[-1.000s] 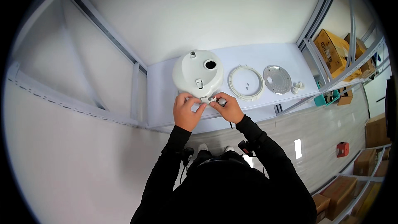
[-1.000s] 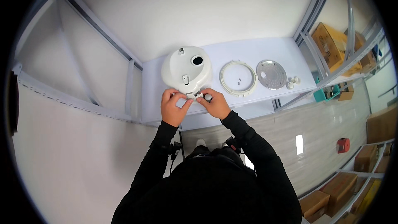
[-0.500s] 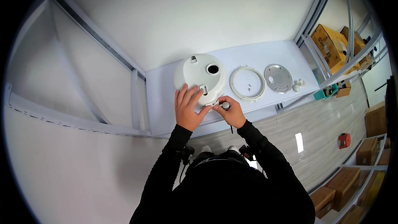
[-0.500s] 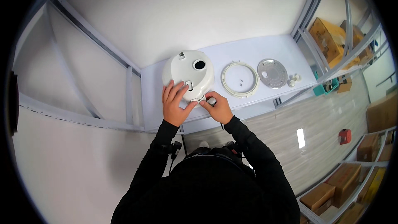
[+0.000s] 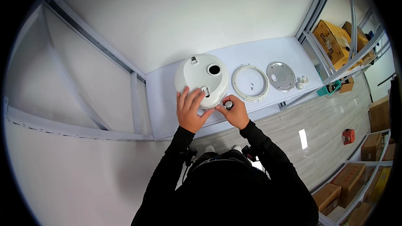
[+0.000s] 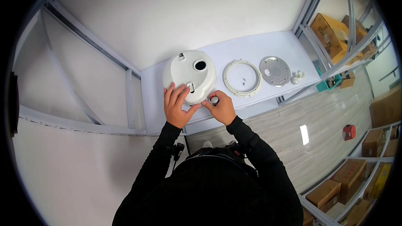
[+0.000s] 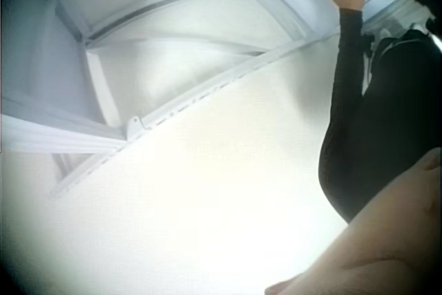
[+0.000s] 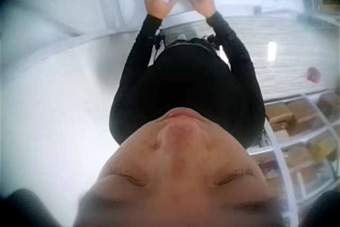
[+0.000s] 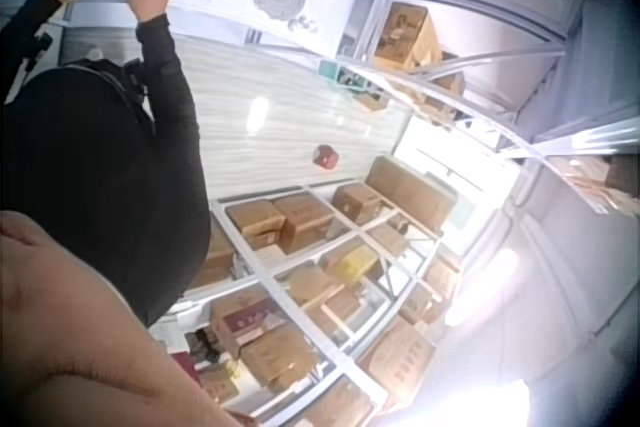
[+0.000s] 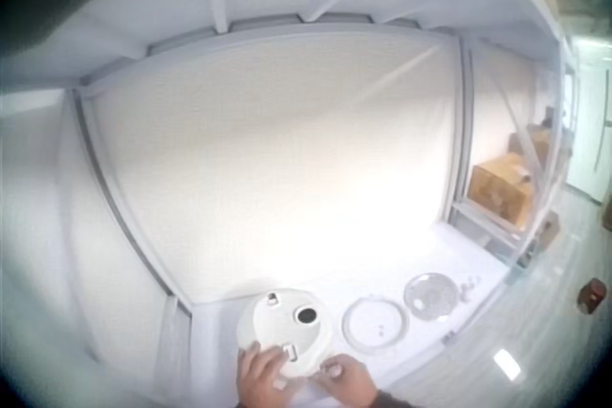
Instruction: The person assembles a white cylindrical appliance on a white table. They attach a lid, insert and tighten screws with a screwdriver, and place a perforated metal plate on top. The person handles the appliance, lid, screws, and plate throughout the process.
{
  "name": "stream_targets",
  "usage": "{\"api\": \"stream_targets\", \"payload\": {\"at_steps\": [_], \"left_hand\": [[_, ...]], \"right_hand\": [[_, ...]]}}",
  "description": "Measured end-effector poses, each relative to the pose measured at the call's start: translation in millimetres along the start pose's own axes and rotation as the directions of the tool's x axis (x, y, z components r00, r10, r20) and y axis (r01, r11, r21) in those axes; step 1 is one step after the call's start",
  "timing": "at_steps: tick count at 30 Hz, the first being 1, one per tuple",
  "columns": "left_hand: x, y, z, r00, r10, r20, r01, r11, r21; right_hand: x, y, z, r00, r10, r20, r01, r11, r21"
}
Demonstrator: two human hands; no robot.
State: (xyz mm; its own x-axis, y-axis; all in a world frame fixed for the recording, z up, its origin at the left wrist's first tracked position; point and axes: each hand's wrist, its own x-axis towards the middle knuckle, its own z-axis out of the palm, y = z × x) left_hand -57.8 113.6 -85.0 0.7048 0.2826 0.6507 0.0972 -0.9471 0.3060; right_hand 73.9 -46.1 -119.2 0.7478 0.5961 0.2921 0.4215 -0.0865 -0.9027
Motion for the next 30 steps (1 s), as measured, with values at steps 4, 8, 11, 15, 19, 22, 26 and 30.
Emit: {"api": "stream_targets", "payload": {"at_steps": [4, 8, 11, 15, 19, 22, 26, 30], "left_hand": [[-1, -4, -1, 1.000, 0.021, 0.017, -0.021, 1.000, 0.011], [-1, 1, 0, 1.000, 0.001, 0.006, -0.001, 1.000, -0.004], [-2, 5, 1, 1.000, -0.017, 0.002, 0.017, 1.000, -0.006], [3, 14, -2, 0.999, -0.042, 0.013, 0.042, 0.999, 0.001], [14, 24, -11, 0.997, -0.066, 0.050, 0.065, 0.998, 0.027], [16, 30, -18, 0.995, -0.091, 0.028, 0.092, 0.996, -0.005], [-3, 21, -21, 0.974, -0.189, -0.122, 0.180, 0.980, -0.082], [-55, -10, -15, 0.882, -0.427, -0.200, 0.431, 0.902, -0.025]], "right_hand": [[4, -3, -4, 0.997, 0.027, 0.074, -0.026, 1.000, -0.009], [7, -7, -5, 0.989, 0.054, 0.134, -0.062, 0.997, 0.054], [9, -2, -4, 0.985, 0.017, 0.169, -0.029, 0.997, 0.067], [9, -2, -9, 0.981, 0.011, 0.194, -0.022, 0.998, 0.053], [10, -3, -18, 0.983, -0.026, 0.184, 0.012, 0.997, 0.077], [14, -3, -26, 0.987, -0.046, 0.154, 0.032, 0.995, 0.094], [18, 0, -42, 0.990, -0.020, 0.143, -0.011, 0.977, 0.211], [22, -11, -61, 0.984, -0.016, 0.176, -0.056, 0.916, 0.397]]}}
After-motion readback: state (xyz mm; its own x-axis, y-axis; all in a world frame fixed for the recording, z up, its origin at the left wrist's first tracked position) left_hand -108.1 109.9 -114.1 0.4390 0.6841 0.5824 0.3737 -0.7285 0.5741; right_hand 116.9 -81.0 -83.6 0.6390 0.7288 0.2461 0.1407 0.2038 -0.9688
